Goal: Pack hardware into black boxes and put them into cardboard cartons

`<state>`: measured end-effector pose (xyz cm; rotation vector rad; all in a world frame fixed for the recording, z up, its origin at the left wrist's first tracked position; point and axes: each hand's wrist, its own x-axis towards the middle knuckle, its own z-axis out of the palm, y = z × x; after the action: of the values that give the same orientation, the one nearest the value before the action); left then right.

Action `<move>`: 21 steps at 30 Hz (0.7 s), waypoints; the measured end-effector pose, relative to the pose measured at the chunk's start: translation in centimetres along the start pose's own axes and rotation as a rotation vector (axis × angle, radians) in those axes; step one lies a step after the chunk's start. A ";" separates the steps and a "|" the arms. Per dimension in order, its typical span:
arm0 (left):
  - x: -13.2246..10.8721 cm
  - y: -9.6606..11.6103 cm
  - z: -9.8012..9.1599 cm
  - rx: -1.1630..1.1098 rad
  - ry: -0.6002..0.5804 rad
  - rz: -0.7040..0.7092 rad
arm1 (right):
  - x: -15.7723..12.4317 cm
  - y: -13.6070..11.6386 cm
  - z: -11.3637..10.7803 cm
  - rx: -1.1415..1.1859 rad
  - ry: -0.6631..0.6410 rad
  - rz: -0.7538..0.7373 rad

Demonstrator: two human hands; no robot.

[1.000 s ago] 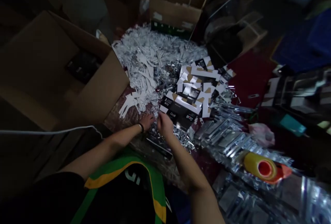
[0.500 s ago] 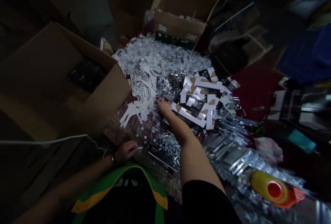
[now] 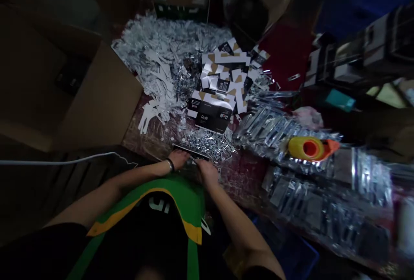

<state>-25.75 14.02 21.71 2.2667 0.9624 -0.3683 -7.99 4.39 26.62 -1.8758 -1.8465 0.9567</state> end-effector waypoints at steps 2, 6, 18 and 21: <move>-1.0 -0.3 0.4 0.043 0.048 0.019 | 1.4 -0.2 2.5 -0.206 0.021 0.091; -5.0 -3.4 1.0 -0.098 0.317 0.200 | 1.4 1.9 3.5 -0.370 0.050 0.165; -0.9 -9.4 -0.1 -0.225 0.198 0.216 | 3.3 7.0 1.7 -0.183 -0.251 0.004; -1.9 -7.4 -0.6 0.067 0.123 0.305 | 2.3 5.7 2.3 -0.503 -0.316 -0.009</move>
<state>-32.36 17.30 19.75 2.4738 0.6549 -0.1317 -5.44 5.59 20.67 -2.0770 -2.4669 0.8845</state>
